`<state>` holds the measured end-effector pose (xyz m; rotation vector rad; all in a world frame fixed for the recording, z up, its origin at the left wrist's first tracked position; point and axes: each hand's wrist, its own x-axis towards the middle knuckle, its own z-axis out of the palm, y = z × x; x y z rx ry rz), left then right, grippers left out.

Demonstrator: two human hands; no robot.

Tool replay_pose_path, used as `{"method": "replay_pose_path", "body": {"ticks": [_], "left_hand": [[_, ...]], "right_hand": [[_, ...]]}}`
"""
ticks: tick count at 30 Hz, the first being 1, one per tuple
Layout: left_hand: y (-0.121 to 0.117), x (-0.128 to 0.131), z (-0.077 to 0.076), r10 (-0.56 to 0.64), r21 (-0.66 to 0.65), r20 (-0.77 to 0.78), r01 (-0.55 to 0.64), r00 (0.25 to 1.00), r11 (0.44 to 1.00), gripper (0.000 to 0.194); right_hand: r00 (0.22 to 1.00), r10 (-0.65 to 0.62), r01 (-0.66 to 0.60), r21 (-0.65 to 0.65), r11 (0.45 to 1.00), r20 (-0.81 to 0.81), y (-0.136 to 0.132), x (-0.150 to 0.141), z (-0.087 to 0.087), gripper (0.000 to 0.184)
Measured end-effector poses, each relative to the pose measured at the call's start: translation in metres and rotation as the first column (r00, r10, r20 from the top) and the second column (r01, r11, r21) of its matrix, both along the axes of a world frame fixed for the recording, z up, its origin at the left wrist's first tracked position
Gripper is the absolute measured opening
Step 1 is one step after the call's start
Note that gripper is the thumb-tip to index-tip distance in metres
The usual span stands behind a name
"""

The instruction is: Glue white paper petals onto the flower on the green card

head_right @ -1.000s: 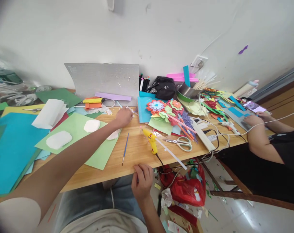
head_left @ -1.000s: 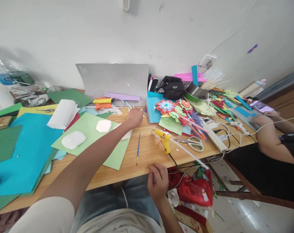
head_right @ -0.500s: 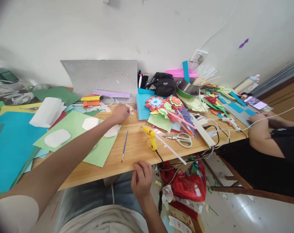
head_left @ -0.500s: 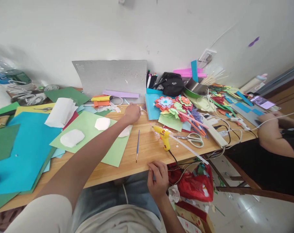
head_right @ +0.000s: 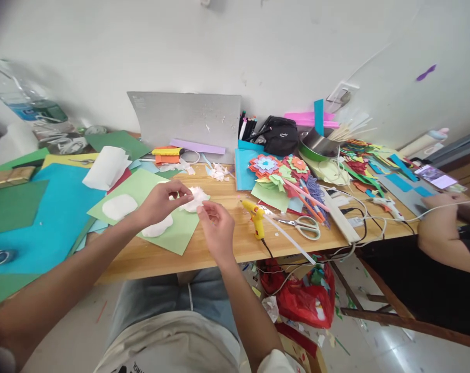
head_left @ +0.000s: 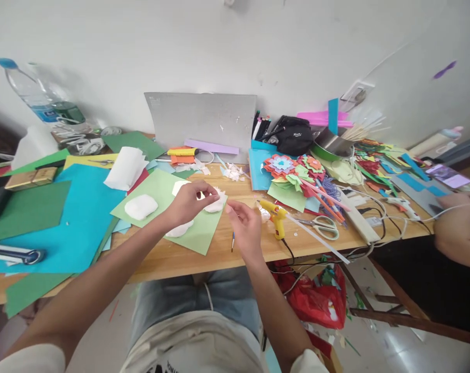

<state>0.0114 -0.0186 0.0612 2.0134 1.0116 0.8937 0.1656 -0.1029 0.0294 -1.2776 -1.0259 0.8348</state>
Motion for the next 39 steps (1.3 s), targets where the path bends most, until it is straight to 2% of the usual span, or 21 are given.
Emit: {"method": "replay_pose_path", "body": {"ticks": [5,8,12,17,22,28,33,36,39], "left_hand": [[-0.01,-0.013,-0.019,-0.031,0.016,-0.026,0.031,0.999,0.999,0.021],[-0.011,-0.018,-0.022,-0.035,-0.007,-0.028,0.035,0.999,0.999,0.021],[-0.012,-0.02,-0.022,-0.012,-0.123,0.053,0.018,0.999,0.992,0.027],[-0.015,-0.022,-0.034,-0.06,-0.244,0.095,0.082,0.994,0.966,0.034],[-0.016,-0.029,-0.038,-0.004,-0.247,0.028,0.011,1.0,0.969,0.034],[-0.018,-0.033,-0.037,-0.032,-0.21,0.014,0.035,0.999,0.977,0.036],[-0.018,-0.032,-0.04,-0.028,-0.19,-0.032,0.021,0.999,0.982,0.028],[-0.014,-0.034,-0.043,0.018,-0.163,-0.058,-0.027,0.998,0.986,0.025],[-0.008,-0.037,-0.047,0.107,-0.077,-0.113,-0.116,0.988,0.99,0.022]], "right_hand": [[0.987,0.033,-0.047,-0.087,0.995,-0.159,0.017,-0.02,-0.009,0.031],[0.984,0.036,-0.049,-0.068,0.996,-0.177,0.018,-0.024,-0.018,0.026],[0.984,0.038,-0.047,-0.05,0.998,-0.172,0.018,-0.025,-0.025,0.023],[0.997,0.052,-0.053,-0.027,0.998,-0.054,0.016,-0.026,-0.028,0.021],[0.997,0.016,-0.015,-0.004,1.0,0.071,0.013,-0.031,-0.031,0.024],[0.995,0.029,-0.031,0.022,0.999,0.099,0.009,-0.038,-0.031,0.023],[0.978,0.0,-0.012,0.06,0.998,0.207,0.006,-0.038,-0.027,0.022],[0.952,-0.035,0.011,0.08,0.997,0.305,-0.008,-0.03,-0.026,0.021],[0.893,-0.167,0.118,0.14,0.983,0.419,-0.037,-0.008,-0.035,0.019]]}}
